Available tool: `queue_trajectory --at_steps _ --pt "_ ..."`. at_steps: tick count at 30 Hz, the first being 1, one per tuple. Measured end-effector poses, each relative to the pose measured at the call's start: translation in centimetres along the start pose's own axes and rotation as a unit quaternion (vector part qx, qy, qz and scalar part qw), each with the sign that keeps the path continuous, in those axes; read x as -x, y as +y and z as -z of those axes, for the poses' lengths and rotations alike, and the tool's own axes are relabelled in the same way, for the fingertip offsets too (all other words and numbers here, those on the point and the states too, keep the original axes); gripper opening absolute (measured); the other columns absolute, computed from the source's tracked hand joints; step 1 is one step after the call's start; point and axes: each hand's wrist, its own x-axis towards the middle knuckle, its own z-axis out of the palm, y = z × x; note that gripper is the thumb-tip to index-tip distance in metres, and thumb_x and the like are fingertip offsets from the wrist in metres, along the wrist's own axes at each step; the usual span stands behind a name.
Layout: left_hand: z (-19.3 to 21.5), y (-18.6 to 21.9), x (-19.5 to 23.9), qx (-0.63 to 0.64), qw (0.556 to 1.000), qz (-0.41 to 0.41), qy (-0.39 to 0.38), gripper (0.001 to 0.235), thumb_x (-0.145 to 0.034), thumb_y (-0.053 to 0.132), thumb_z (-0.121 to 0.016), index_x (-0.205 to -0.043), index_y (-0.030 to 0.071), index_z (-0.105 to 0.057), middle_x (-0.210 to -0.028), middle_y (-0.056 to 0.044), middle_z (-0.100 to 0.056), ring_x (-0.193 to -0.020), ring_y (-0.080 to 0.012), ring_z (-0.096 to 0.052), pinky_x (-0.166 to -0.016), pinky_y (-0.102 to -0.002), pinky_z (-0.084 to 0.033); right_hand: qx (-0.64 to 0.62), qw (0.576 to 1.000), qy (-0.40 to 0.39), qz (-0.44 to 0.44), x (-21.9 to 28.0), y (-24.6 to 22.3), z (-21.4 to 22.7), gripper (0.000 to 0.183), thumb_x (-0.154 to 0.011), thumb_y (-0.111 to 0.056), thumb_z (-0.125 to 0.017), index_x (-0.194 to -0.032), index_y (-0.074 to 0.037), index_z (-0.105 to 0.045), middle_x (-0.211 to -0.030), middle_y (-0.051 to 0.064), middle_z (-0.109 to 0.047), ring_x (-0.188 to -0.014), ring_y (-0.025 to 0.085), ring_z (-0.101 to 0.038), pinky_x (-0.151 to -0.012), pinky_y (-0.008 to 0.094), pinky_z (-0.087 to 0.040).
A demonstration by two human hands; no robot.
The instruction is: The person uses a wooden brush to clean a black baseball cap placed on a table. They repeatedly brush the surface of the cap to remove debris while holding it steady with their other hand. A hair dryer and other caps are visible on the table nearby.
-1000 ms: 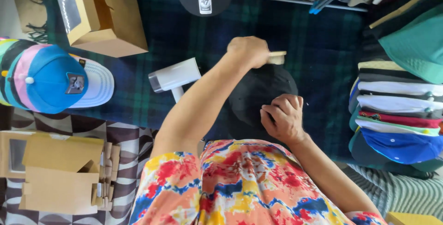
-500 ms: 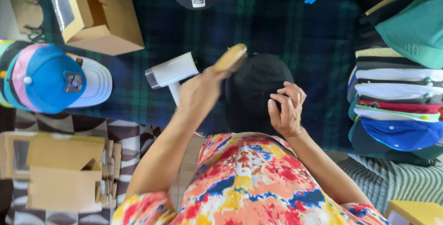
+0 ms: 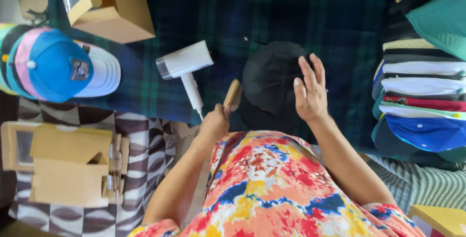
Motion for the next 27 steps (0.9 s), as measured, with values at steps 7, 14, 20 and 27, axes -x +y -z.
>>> queue_trajectory --at_steps 7,14,20,27 --pt "3.2 6.6 3.5 0.084 0.980 -0.116 0.139 0.032 -0.105 0.047 -0.046 -0.110 0.017 -0.054 -0.078 -0.018 -0.068 -0.079 -0.0398 -0.072 -0.068 -0.047 -0.055 -0.073 0.925 -0.174 -0.331 -0.2 0.3 0.2 0.050 -0.107 -0.016 -0.063 -0.155 -0.008 -0.051 -0.149 0.023 -0.051 -0.141 0.041 -0.045 -0.114 0.053 -0.042" --pt "1.7 0.9 0.9 0.049 0.998 0.026 0.032 0.038 -0.110 0.049 -0.029 -0.111 0.016 -0.047 -0.075 -0.026 -0.069 -0.080 -0.0508 -0.073 -0.070 -0.057 -0.057 -0.076 0.928 -0.145 -0.334 -1.7 0.7 -0.4 0.046 -0.109 -0.030 -0.060 -0.150 -0.009 -0.058 -0.137 0.014 -0.063 -0.137 0.033 -0.053 -0.105 0.045 -0.052" --pt "6.5 9.4 6.0 -0.007 0.927 -0.295 0.234 0.026 -0.102 0.039 -0.056 -0.113 0.016 -0.062 -0.073 -0.005 -0.067 -0.067 -0.0245 -0.073 -0.059 -0.033 -0.056 -0.059 0.944 -0.136 -0.293 -0.4 2.1 -1.3 0.042 -0.109 -0.021 -0.064 -0.146 -0.003 -0.062 -0.133 0.017 -0.067 -0.130 0.036 -0.057 -0.103 0.047 -0.052" --pt "-3.0 -0.3 0.3 0.173 0.984 0.020 0.019 0.039 -0.109 0.050 -0.032 -0.122 0.017 -0.048 -0.086 -0.032 -0.070 -0.090 -0.0546 -0.070 -0.078 -0.062 -0.056 -0.081 0.935 -0.109 -0.327 -0.8 1.4 -0.9 0.039 -0.111 -0.021 -0.059 -0.147 -0.006 -0.062 -0.133 0.017 -0.066 -0.133 0.035 -0.056 -0.105 0.046 -0.050"
